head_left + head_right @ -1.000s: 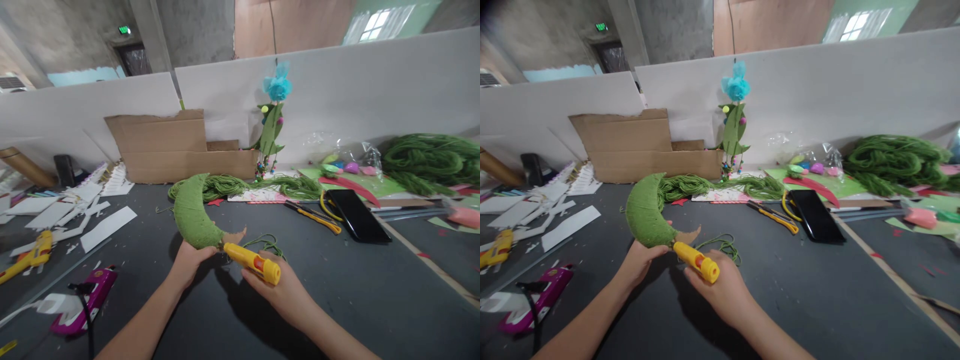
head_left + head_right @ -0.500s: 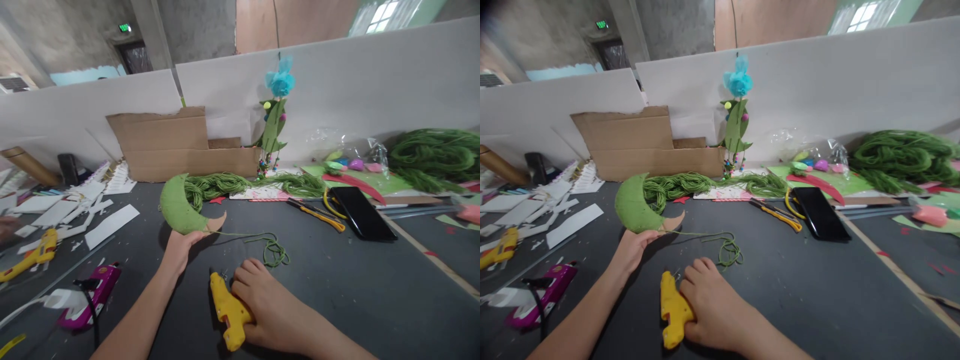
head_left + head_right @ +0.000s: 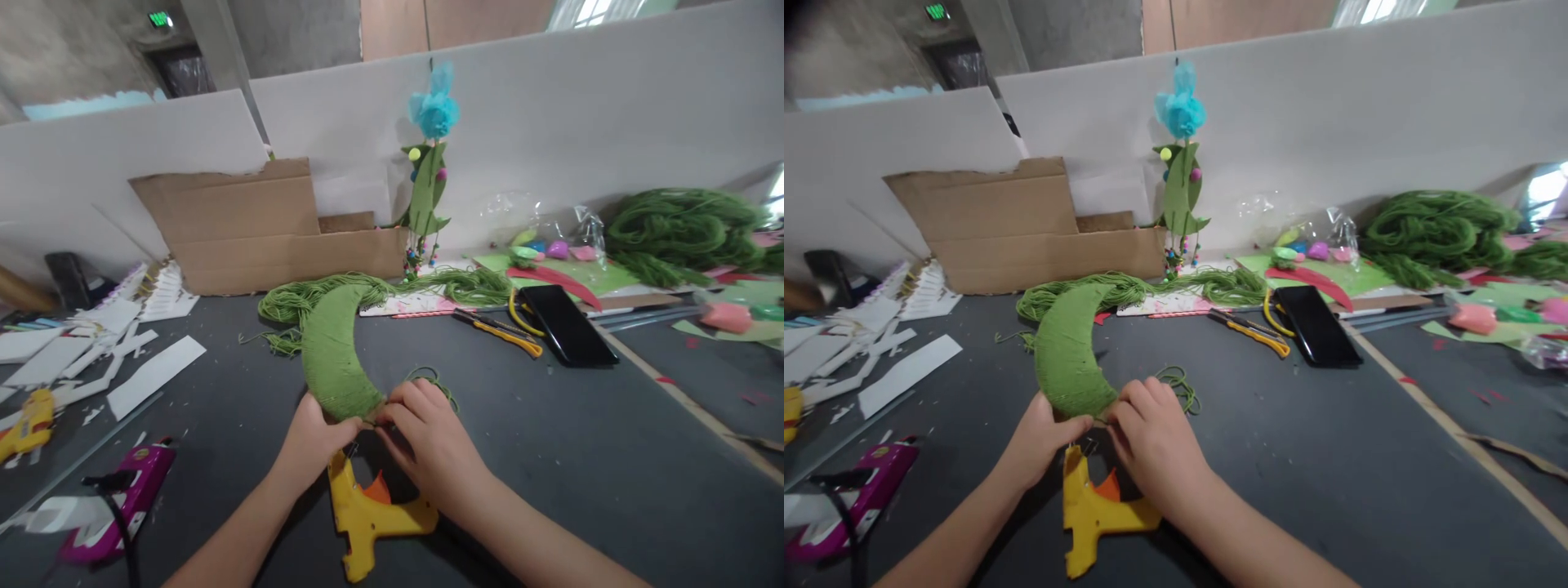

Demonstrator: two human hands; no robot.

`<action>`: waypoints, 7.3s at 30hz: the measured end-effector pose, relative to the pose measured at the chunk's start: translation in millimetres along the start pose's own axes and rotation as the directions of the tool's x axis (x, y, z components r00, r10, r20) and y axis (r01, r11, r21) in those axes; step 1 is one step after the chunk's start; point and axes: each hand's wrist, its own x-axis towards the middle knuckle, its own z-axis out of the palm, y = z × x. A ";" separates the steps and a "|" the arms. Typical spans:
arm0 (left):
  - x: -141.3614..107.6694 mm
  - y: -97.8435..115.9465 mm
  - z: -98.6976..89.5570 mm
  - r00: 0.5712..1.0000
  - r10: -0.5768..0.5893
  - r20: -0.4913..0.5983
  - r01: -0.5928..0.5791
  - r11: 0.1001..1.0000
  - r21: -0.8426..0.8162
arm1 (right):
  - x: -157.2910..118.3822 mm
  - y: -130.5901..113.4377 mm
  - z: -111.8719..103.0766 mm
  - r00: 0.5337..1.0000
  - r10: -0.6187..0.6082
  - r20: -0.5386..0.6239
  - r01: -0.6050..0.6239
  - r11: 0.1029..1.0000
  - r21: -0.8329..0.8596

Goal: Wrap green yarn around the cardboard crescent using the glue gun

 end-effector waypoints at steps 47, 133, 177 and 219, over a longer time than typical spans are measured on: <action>-1.3 -0.3 2.9 0.991 0.080 0.109 -0.063 0.987 -0.151 | 8.7 12.9 -0.2 0.809 0.547 0.214 -0.583 0.702 0.408; -7.7 1.2 0.9 0.971 0.238 -0.006 -0.231 0.950 0.210 | 8.1 1.8 9.3 0.602 0.665 0.442 -0.402 -0.225 0.887; -5.4 -4.6 6.2 0.997 -0.075 0.025 0.078 0.977 -0.196 | 8.1 10.4 -2.3 0.737 0.565 0.371 -0.602 0.300 0.740; -7.0 -2.0 6.7 0.989 -0.130 0.066 0.146 0.911 -0.386 | 8.9 13.4 -2.9 0.702 0.539 0.466 -0.664 0.259 0.701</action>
